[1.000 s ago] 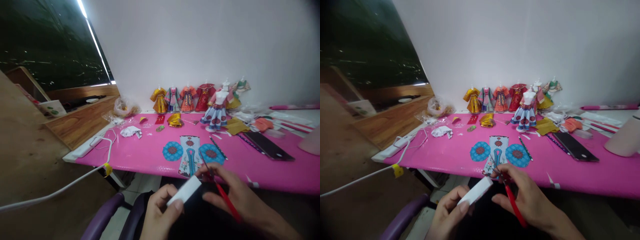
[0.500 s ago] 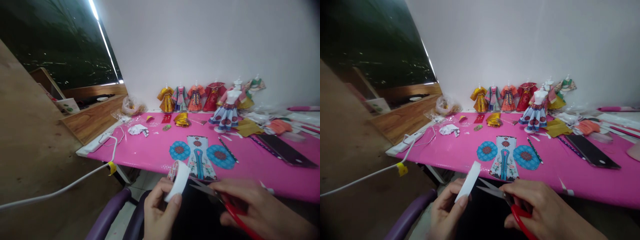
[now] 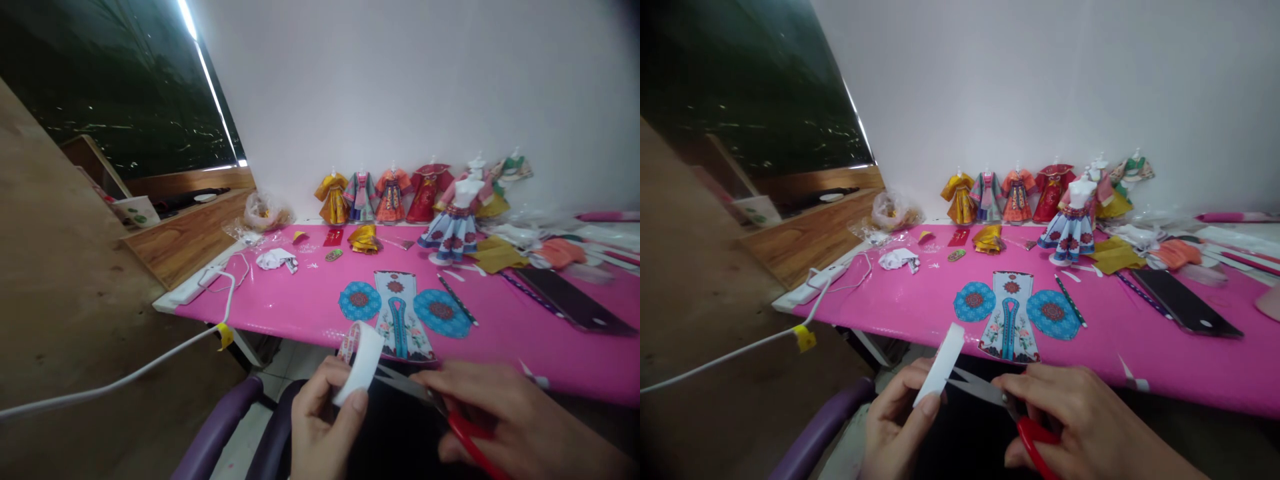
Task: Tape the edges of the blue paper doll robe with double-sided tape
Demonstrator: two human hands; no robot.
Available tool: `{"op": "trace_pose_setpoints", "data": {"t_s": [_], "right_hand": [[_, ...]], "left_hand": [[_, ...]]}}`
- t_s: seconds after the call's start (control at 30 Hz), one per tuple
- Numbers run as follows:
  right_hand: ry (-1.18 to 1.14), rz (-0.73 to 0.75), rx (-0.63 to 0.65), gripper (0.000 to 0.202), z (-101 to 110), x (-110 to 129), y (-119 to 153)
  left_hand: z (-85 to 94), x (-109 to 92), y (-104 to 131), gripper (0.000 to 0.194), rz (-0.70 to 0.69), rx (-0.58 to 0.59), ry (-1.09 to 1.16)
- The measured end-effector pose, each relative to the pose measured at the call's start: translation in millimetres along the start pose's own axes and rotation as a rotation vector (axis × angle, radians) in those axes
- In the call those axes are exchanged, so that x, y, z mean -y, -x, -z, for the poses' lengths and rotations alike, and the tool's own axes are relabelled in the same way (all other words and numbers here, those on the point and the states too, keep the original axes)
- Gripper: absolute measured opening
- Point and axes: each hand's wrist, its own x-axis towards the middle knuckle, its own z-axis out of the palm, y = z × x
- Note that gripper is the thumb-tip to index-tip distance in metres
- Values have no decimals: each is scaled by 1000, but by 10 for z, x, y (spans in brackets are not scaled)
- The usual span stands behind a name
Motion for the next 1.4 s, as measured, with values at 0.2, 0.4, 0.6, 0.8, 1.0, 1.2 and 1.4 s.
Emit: {"op": "trace_pose_setpoints", "data": {"t_s": [0.2, 0.4, 0.6, 0.8, 1.0, 1.2, 1.4], "right_hand": [[-52, -10, 59, 48, 9, 34, -20], [-121, 7, 62, 39, 15, 60, -43], [-132, 5, 72, 43, 22, 47, -33], [-184, 6, 62, 45, 25, 31, -31], [-111, 77, 46, 46, 17, 42, -29], [-100, 107, 49, 35, 16, 92, -39], [-118, 84, 84, 33, 15, 79, -42]], "left_hand": [[2, 3, 1, 23, -2, 4, 3], [4, 9, -1, 23, 1, 5, 17], [-1, -8, 4, 23, 21, 11, 53], [5, 6, 8, 23, -1, 21, 45], [4, 15, -6, 22, -15, 19, 42], [-8, 18, -10, 21, -26, 8, 76], [-33, 9, -23, 22, -18, 3, 147]]}}
